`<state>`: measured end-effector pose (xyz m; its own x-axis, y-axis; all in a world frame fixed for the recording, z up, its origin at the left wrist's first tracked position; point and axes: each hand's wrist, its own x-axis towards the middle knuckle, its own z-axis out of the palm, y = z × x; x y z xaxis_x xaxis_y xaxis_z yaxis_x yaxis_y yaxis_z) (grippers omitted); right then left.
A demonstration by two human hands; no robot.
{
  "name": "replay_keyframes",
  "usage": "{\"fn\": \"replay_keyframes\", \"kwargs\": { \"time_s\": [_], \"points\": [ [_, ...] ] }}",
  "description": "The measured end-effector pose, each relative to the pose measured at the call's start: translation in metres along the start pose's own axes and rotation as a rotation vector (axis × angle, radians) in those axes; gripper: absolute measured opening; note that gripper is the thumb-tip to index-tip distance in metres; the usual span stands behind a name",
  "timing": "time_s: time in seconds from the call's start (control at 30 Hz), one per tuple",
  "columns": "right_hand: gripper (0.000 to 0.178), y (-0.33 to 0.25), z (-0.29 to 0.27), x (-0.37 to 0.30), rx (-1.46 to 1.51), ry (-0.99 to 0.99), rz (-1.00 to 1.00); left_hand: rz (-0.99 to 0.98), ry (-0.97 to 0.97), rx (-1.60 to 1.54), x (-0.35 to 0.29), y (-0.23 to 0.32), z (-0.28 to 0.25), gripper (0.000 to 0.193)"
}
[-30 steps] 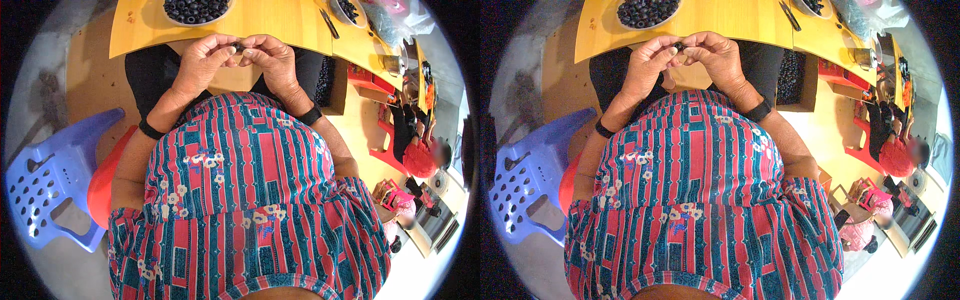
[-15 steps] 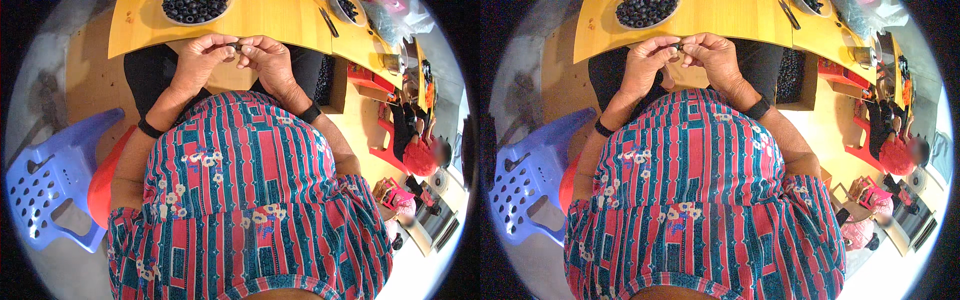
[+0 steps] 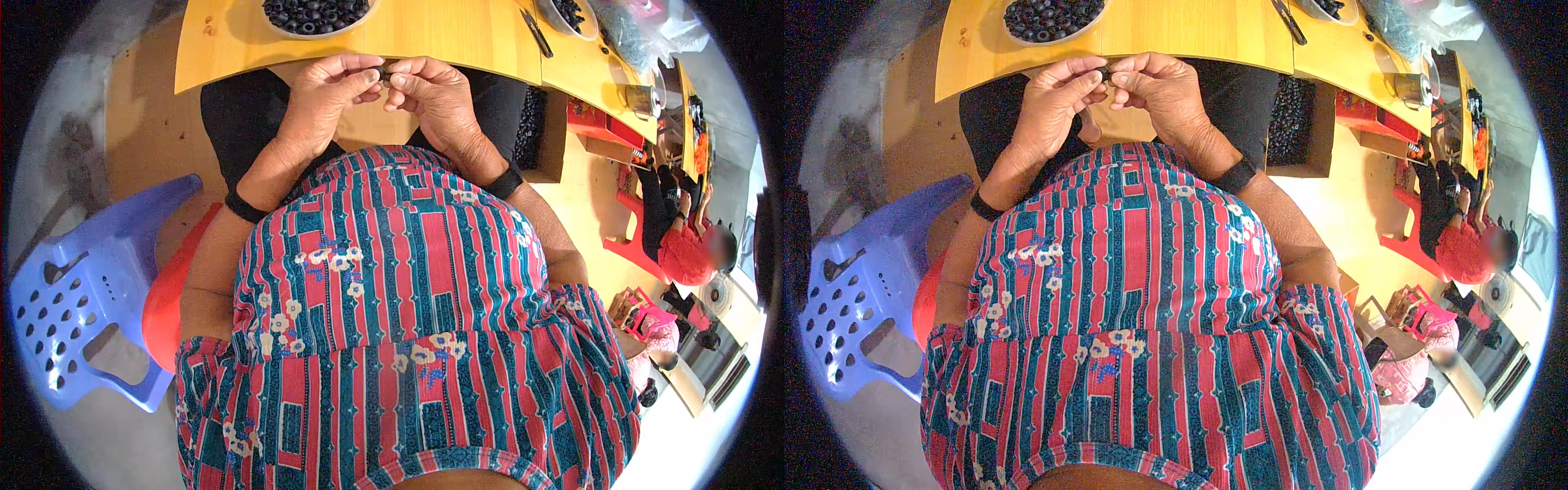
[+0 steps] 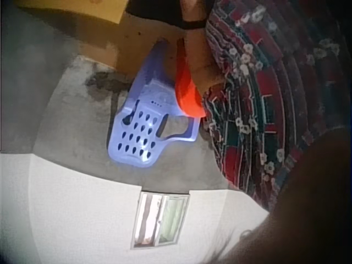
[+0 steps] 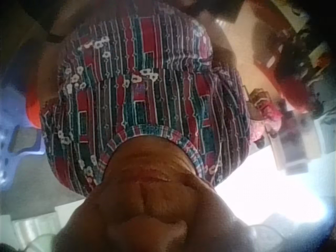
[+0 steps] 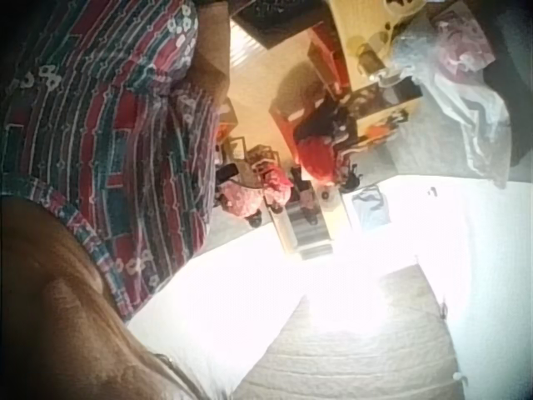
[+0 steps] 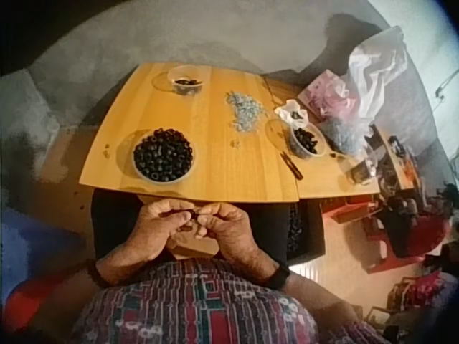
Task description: The person assembles small black plastic components by hand.
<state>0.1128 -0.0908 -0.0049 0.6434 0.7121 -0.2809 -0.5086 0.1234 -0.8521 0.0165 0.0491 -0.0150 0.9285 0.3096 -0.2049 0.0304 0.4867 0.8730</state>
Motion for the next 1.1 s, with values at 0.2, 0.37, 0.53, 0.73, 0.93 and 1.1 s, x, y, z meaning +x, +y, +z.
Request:
{"fn": "replay_keyframes", "kwargs": {
  "time_s": [0.2, 0.37, 0.53, 0.73, 0.93, 1.1],
  "points": [
    [0.007, 0.003, -0.002, 0.001, -0.102, -0.010, -0.057, -0.031, -0.020, -0.051, 0.002, -0.005, -0.006, 0.020],
    [0.009, 0.002, 0.000, 0.000, -0.267, -0.020, -0.183, -0.074, -0.089, -0.207, 0.004, -0.009, -0.011, 0.021],
    [0.010, -0.001, -0.002, -0.001, -0.421, -0.068, -0.256, -0.056, -0.071, -0.174, 0.001, -0.007, -0.011, 0.022],
    [0.012, -0.001, -0.009, 0.004, -0.306, -0.104, -0.139, -0.053, -0.094, -0.103, 0.001, -0.006, -0.012, 0.024],
    [0.020, -0.002, -0.012, 0.006, -0.243, -0.145, -0.011, -0.030, -0.093, -0.050, 0.003, -0.006, -0.012, 0.030],
    [0.028, -0.002, -0.016, 0.008, -0.234, -0.283, -0.010, -0.026, -0.153, -0.047, 0.004, -0.004, -0.013, 0.038]
  ]
}}
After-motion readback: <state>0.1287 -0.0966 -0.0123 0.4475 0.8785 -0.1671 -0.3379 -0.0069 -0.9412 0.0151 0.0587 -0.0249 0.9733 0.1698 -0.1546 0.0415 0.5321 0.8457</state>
